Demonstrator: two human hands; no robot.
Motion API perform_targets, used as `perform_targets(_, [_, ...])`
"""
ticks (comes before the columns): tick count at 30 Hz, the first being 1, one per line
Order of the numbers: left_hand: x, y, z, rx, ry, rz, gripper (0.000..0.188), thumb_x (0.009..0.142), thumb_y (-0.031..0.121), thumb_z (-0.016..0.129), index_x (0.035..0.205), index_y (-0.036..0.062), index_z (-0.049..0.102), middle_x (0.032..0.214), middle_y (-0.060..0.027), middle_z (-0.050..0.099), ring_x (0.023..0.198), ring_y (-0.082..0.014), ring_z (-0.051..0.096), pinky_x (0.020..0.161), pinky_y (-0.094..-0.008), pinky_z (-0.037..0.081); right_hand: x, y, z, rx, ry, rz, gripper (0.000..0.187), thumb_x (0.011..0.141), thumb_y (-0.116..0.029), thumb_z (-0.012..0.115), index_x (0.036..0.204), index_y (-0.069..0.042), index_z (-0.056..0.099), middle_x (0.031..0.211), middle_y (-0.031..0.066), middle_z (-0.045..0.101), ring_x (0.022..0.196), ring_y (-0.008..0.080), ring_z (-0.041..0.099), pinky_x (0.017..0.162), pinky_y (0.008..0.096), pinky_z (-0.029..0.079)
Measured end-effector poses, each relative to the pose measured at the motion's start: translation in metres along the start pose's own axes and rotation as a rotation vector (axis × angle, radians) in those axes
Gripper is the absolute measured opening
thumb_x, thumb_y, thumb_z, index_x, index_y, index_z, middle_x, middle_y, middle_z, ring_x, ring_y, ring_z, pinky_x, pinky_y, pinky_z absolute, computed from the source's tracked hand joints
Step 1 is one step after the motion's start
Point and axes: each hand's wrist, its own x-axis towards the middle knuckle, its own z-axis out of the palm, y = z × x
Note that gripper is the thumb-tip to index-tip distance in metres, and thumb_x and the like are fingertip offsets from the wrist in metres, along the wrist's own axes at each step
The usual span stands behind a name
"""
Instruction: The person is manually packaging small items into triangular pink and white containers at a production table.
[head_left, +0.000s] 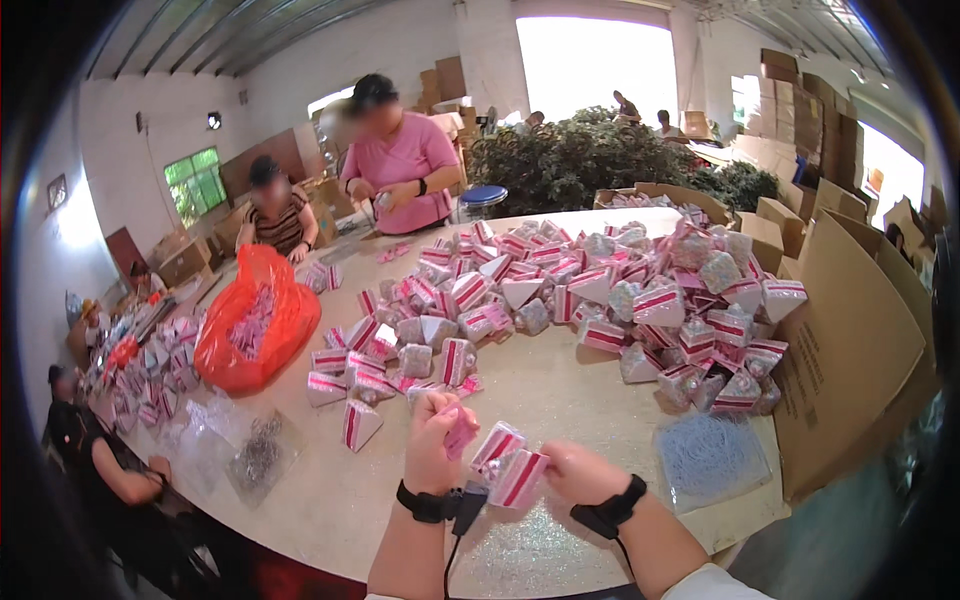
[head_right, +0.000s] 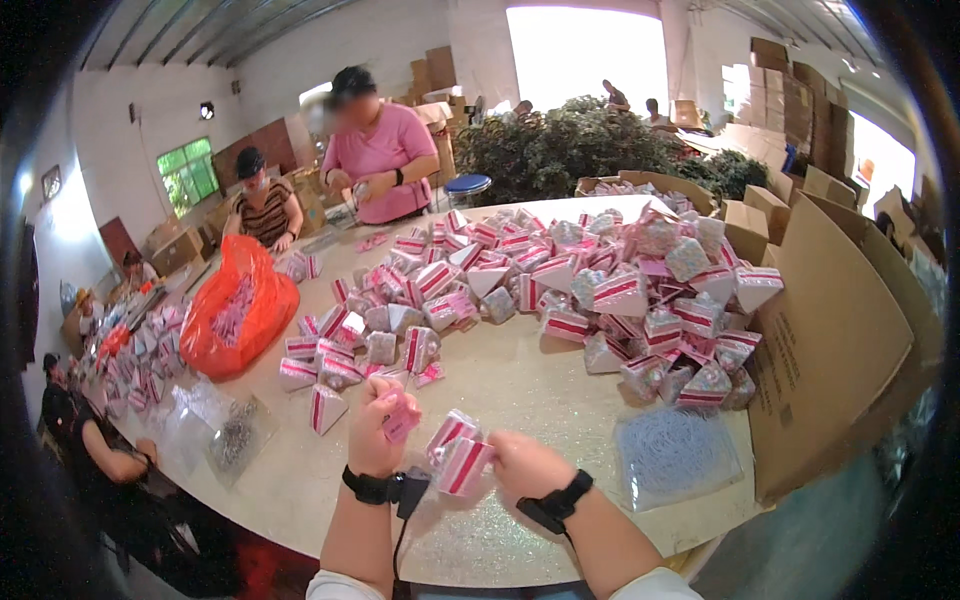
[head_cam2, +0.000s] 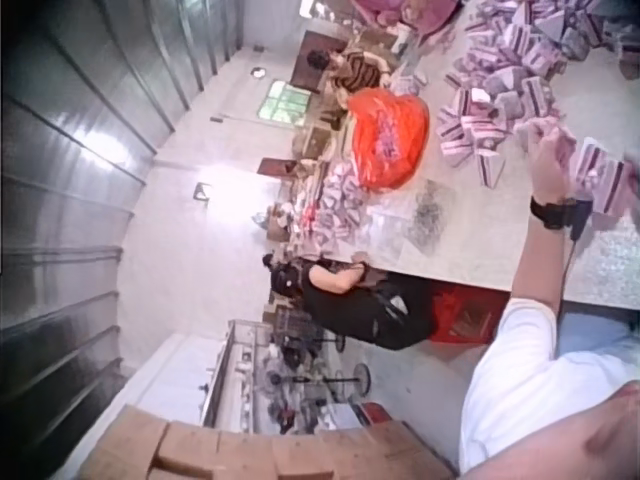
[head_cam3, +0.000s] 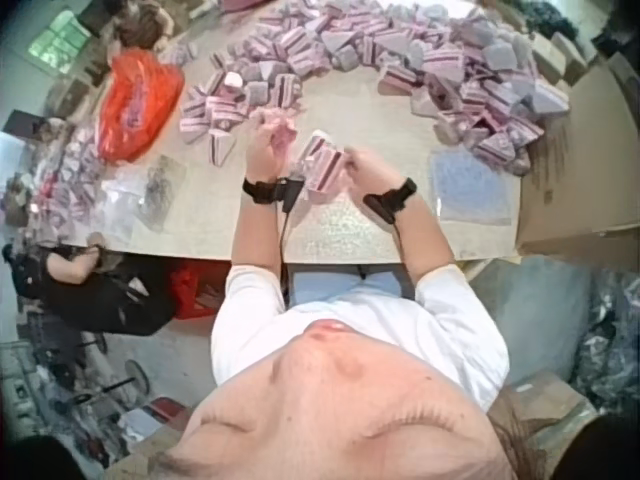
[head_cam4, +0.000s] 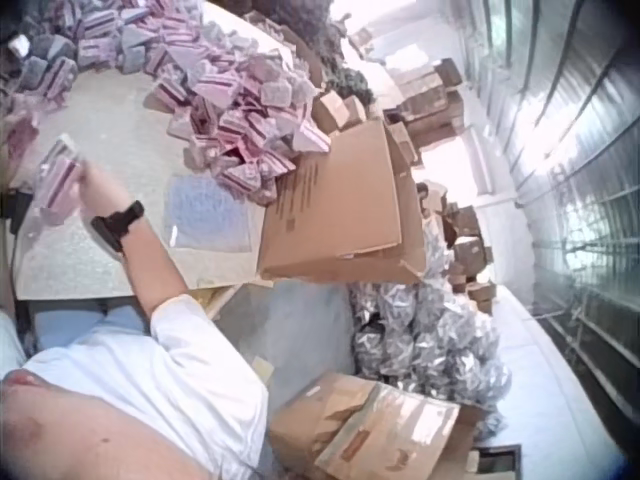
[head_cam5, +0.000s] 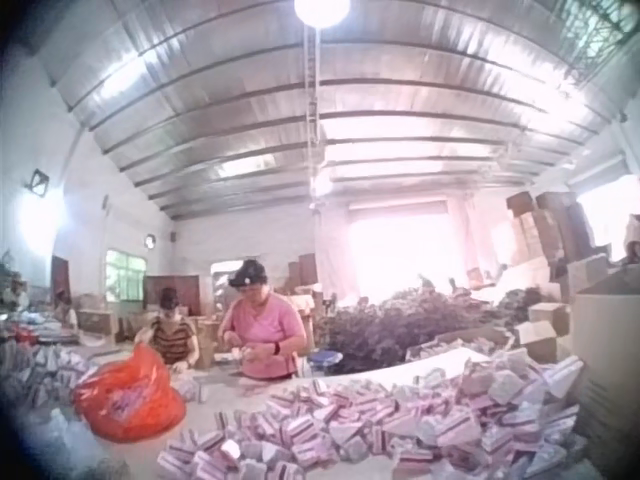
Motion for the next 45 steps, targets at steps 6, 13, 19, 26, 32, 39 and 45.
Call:
perform_targets(6, [0.0, -0.013, -0.015, 0.229, -0.016, -0.161, 0.033, 0.093, 0.04, 0.049, 0.096, 0.0066, 0.046, 0.095, -0.0102, 0.057, 0.081, -0.0153, 0.059, 0.071, -0.0269, 0.048, 0.013, -0.048, -0.029, 0.181, 0.086, -0.123, 0.013, 0.081, -0.013, 0.062, 0.086, -0.001, 0.063, 0.075, 0.0147, 0.059, 0.07, 0.0277, 0.058, 0.064, 0.0327, 0.047])
perform_targets(13, [-0.001, -0.041, -0.022, -0.065, -0.21, -0.241, 0.066, 0.083, 0.068, 0.039, 0.107, 0.0058, 0.043, 0.095, -0.0106, 0.054, 0.089, -0.0187, 0.056, 0.078, -0.0315, 0.049, 0.047, -0.072, -0.019, 0.319, -0.234, -0.29, 0.015, 0.08, -0.009, 0.06, 0.091, 0.0, 0.064, 0.079, 0.013, 0.06, 0.074, 0.027, 0.059, 0.068, 0.0334, 0.049])
perform_targets(19, [-0.003, -0.043, -0.017, 0.121, -0.168, -0.258, 0.082, 0.08, 0.076, 0.027, 0.121, 0.0052, 0.037, 0.104, -0.0107, 0.053, 0.093, -0.0175, 0.056, 0.082, -0.0307, 0.048, 0.061, -0.051, 0.004, -0.029, 0.168, -0.273, 0.011, 0.075, -0.008, 0.06, 0.084, -0.001, 0.063, 0.084, 0.0144, 0.058, 0.075, 0.0323, 0.058, 0.066, 0.0365, 0.048])
perform_targets(26, [-0.001, -0.048, -0.03, 0.116, -0.146, 0.023, 0.045, 0.096, 0.034, 0.04, 0.13, 0.0056, 0.034, 0.104, -0.0059, 0.049, 0.091, -0.0128, 0.051, 0.072, -0.0254, 0.046, 0.061, -0.035, -0.013, 0.034, 0.241, -0.154, 0.013, 0.079, -0.014, 0.064, 0.082, -0.001, 0.062, 0.075, 0.0137, 0.058, 0.072, 0.0309, 0.057, 0.065, 0.0371, 0.047])
perform_targets(32, [-0.001, -0.03, -0.021, 0.489, -0.022, 0.069, 0.031, 0.089, -0.001, 0.051, 0.12, 0.0036, 0.048, 0.092, -0.0007, 0.048, 0.079, -0.006, 0.048, 0.069, -0.0216, 0.045, 0.034, -0.057, -0.056, 0.285, -0.137, -0.307, 0.019, 0.081, -0.019, 0.066, 0.082, -0.001, 0.06, 0.07, 0.0135, 0.057, 0.065, 0.0267, 0.055, 0.06, 0.0345, 0.045])
perform_targets(39, [-0.012, -0.015, 0.017, 0.189, -0.1, 0.005, 0.012, 0.089, 0.004, 0.057, 0.1, 0.0023, 0.053, 0.089, -0.0018, 0.058, 0.078, -0.0075, 0.055, 0.07, -0.021, 0.046, 0.042, -0.054, -0.033, 0.322, 0.218, -0.276, 0.013, 0.077, -0.009, 0.065, 0.085, 0.0, 0.06, 0.082, 0.0131, 0.054, 0.069, 0.0262, 0.056, 0.062, 0.0324, 0.046])
perform_targets(45, [-0.013, -0.023, 0.009, -0.155, -0.217, -0.203, 0.013, 0.097, 0.012, 0.041, 0.106, 0.004, 0.043, 0.12, -0.0116, 0.046, 0.104, -0.0154, 0.049, 0.092, -0.0321, 0.04, 0.043, -0.054, -0.035, 0.108, 0.25, -0.25, 0.012, 0.078, -0.008, 0.063, 0.086, 0.0, 0.06, 0.079, 0.0162, 0.057, 0.07, 0.0308, 0.058, 0.063, 0.0352, 0.048])
